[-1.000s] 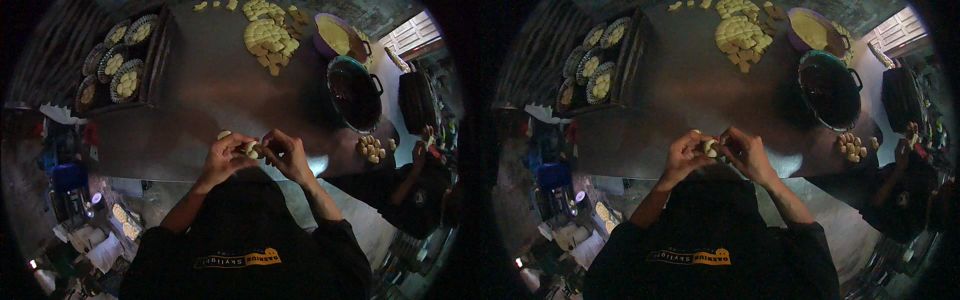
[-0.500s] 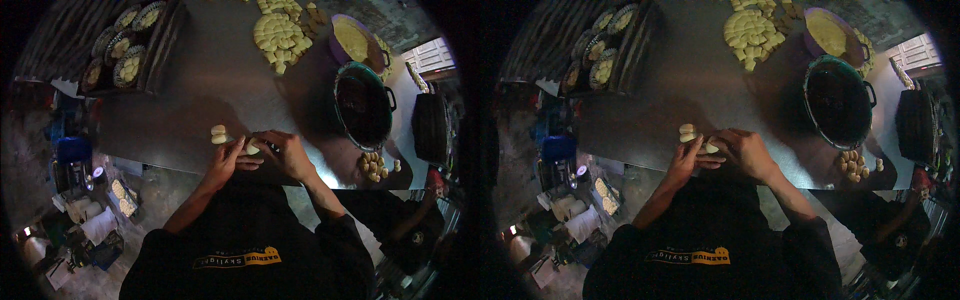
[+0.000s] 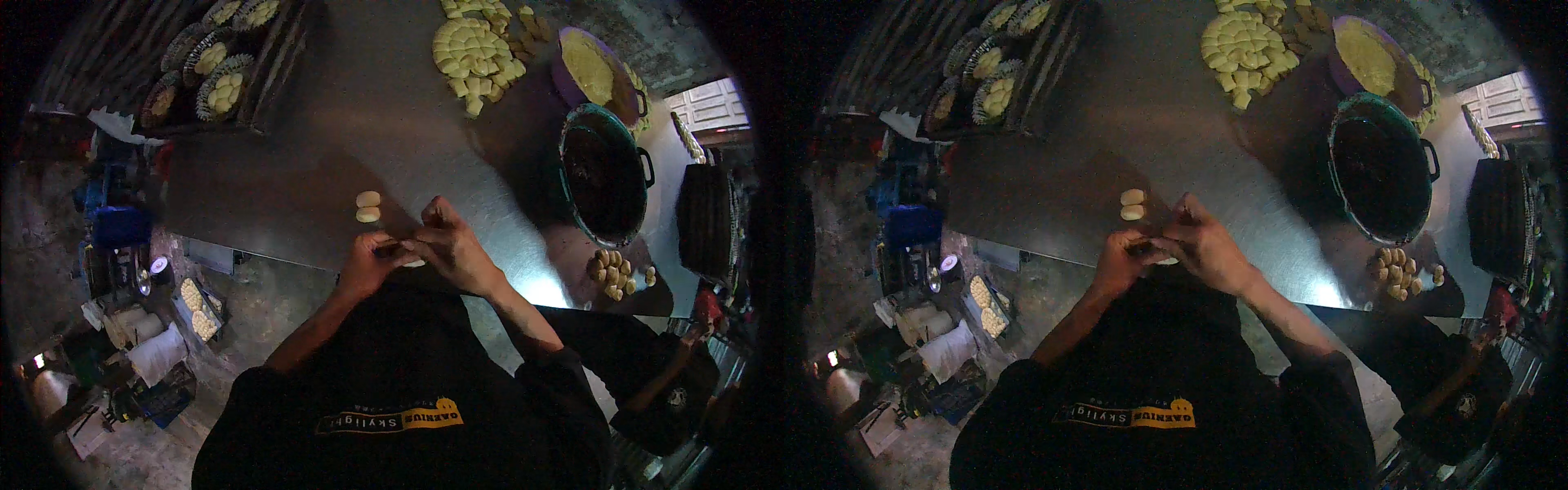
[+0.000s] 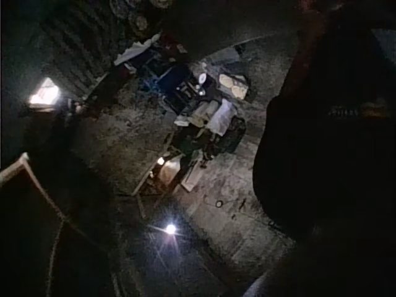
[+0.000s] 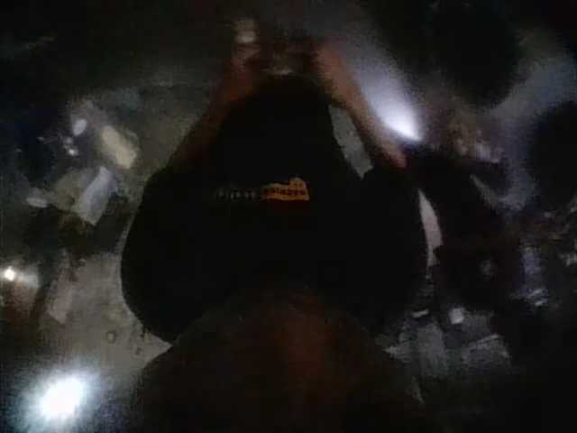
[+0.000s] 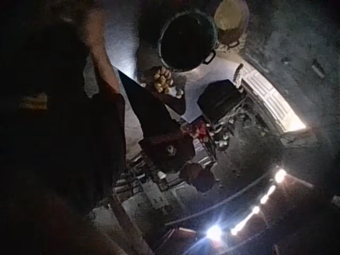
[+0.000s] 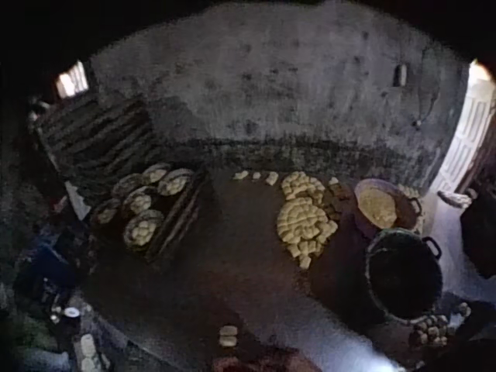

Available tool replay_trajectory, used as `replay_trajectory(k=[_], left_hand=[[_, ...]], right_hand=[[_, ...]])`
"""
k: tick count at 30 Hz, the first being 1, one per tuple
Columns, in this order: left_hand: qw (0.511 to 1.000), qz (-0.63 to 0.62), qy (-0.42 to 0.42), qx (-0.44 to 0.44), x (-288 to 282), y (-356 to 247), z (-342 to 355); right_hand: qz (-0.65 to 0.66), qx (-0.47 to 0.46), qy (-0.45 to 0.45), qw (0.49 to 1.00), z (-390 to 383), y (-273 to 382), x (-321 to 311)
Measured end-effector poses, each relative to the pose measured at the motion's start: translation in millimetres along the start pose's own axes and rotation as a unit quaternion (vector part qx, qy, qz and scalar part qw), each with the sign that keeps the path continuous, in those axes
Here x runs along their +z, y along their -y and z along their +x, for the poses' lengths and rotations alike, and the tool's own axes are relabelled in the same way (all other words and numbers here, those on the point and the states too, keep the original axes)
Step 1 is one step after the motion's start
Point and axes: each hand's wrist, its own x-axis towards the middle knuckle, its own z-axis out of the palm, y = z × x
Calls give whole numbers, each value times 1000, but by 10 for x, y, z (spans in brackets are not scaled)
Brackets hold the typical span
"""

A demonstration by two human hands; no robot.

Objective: The person picks up pieces of dough from a table, shapes them into small balls by hand, and places them into paper liners on a baking tray.

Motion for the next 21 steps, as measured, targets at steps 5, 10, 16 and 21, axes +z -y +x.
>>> replay_trajectory(k=[5,10,16,21], left_hand=[[973,167,-2,161,-454,487,-230],[922,215,-237,220,-717,846,-281],[972,-66,-226,3,-806,230,-226],[944,130,-272,137,-1364,656,-36]], right_hand=[[-225,-154,50,961,-27,240,478],[-232,-151,105,955,308,-85,934],[-42,-101,287,952,1458,-685,833],[-151,41,398,904,1778,-802,958]])
